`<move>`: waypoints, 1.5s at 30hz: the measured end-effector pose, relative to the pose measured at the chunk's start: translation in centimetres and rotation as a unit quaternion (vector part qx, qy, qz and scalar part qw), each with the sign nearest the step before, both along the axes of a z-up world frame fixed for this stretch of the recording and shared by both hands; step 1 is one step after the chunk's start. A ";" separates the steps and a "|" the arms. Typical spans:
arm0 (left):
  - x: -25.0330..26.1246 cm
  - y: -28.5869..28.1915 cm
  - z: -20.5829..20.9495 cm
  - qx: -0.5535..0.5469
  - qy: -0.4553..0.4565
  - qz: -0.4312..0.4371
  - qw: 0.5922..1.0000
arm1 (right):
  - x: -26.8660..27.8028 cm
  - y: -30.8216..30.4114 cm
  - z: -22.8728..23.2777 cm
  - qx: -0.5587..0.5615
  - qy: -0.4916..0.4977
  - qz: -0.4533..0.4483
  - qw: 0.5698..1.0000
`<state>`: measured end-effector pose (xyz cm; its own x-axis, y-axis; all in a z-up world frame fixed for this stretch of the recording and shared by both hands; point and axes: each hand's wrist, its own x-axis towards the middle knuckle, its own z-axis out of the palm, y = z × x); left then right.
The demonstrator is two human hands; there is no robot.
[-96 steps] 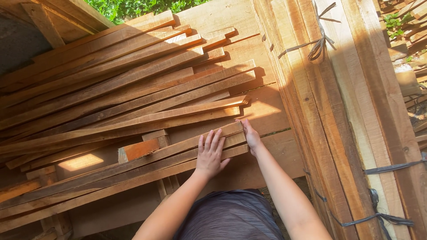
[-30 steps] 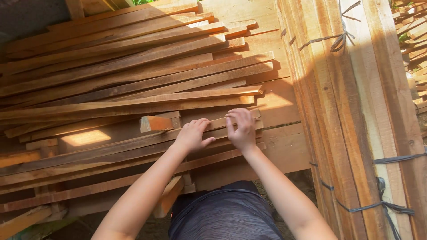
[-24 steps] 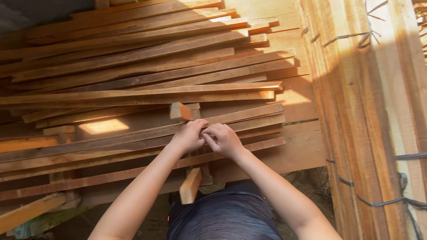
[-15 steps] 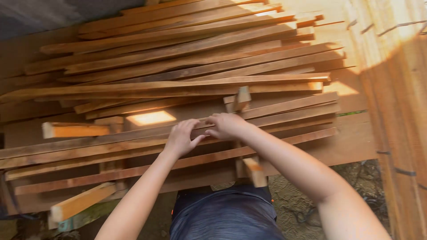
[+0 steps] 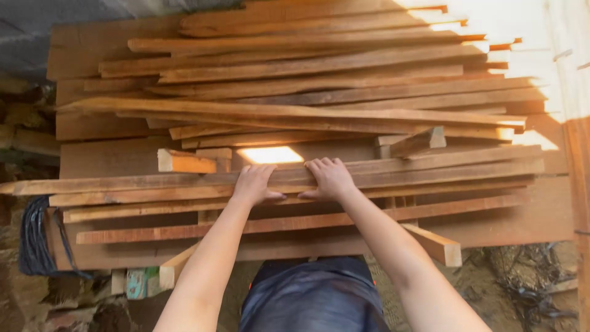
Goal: Organizing thin wood slats and bundling them together using plastic strips.
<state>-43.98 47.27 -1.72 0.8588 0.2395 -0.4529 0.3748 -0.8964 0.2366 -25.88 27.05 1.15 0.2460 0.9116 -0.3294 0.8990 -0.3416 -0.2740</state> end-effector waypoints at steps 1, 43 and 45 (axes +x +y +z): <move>-1.1 -0.6 -0.4 -0.006 0.007 0.002 1.000 | -0.9 -0.6 -0.4 -0.006 0.007 0.002 1.000; -12.4 -4.1 -0.1 0.143 -0.342 -0.033 0.928 | -5.7 -9.6 -0.9 0.339 -0.107 0.022 0.934; -12.3 -3.9 -0.7 0.137 -0.368 -0.005 0.920 | -5.3 -8.8 -0.1 0.338 -0.100 0.000 0.936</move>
